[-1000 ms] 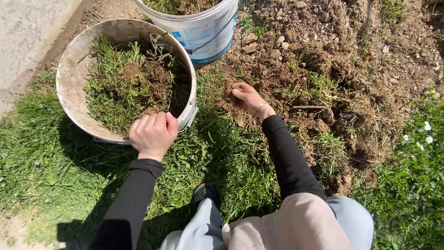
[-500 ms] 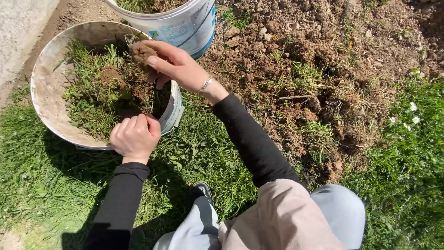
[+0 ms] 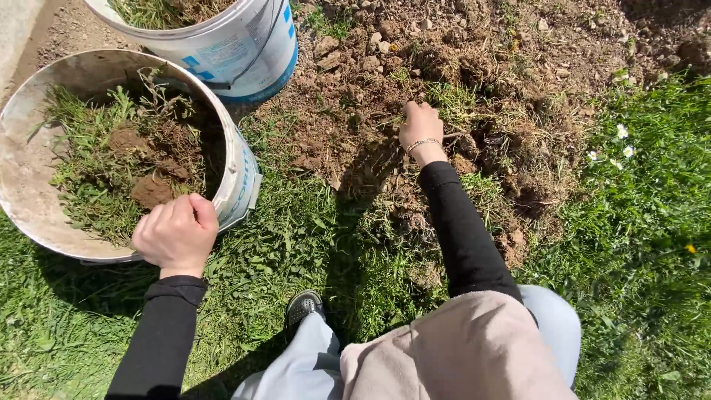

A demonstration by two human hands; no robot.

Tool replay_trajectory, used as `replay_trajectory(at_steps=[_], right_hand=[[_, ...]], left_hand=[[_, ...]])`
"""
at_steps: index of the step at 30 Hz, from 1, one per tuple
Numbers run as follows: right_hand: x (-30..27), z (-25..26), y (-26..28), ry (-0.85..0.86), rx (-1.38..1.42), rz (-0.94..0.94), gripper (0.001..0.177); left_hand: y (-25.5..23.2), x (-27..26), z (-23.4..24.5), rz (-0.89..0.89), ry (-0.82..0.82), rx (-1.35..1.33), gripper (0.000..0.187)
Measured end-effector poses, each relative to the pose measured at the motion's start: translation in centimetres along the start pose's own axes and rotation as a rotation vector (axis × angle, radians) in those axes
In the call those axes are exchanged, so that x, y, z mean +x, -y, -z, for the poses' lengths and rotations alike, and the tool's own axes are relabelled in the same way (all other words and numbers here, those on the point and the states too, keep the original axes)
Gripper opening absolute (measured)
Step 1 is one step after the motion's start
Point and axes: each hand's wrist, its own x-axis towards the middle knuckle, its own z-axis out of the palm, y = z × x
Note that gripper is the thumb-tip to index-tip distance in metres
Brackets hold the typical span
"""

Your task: The person repeatedly pulls weeds and soil clumps from a garden bed by hand and places them into a white bucket. The person uses both hands to grasp and uproot vegetation, then transfers it into the bucket.

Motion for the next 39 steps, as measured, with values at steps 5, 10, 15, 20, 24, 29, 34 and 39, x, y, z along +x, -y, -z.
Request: replay_trajectory(at_steps=[5, 10, 15, 20, 24, 29, 34, 39], right_hand=[[-4.1, 6.2, -2.2, 0.217, -0.295, -0.072, 0.088], [-1.7, 1.9, -7.7, -0.047, -0.461, 0.196, 0.059], [0.1, 0.3, -10.7, -0.068, -0.148, 0.201, 0.035], [-0.2, 1.1, -10.4, -0.112, -0.120, 0.170, 0.029], [0.2, 2.1, -10.9, -0.166, -0.061, 0.113, 0.028], [0.3, 4.0, -10.3, -0.214, 0.141, 0.060, 0.024], [0.1, 11.3, -3.4, -0.295, 0.377, 0.091, 0.023], [0.7, 20.0, 5.5, -0.396, 0.351, 0.407, 0.022]], left_hand=[[-0.2, 0.7, 0.6, 0.004, 0.006, -0.034, 0.030], [-0.1, 0.6, 0.5, -0.004, 0.000, -0.033, 0.031], [-0.4, 1.0, 1.1, 0.008, 0.034, -0.018, 0.032], [-0.5, 1.0, 0.9, 0.028, 0.024, -0.021, 0.030], [-0.9, 1.5, 1.3, 0.045, 0.039, -0.040, 0.029], [-0.6, 1.4, 1.2, 0.030, 0.072, -0.038, 0.033], [-0.9, 1.5, 1.2, 0.019, 0.051, -0.022, 0.031], [-1.1, 2.1, 2.1, 0.015, 0.062, -0.047, 0.045]])
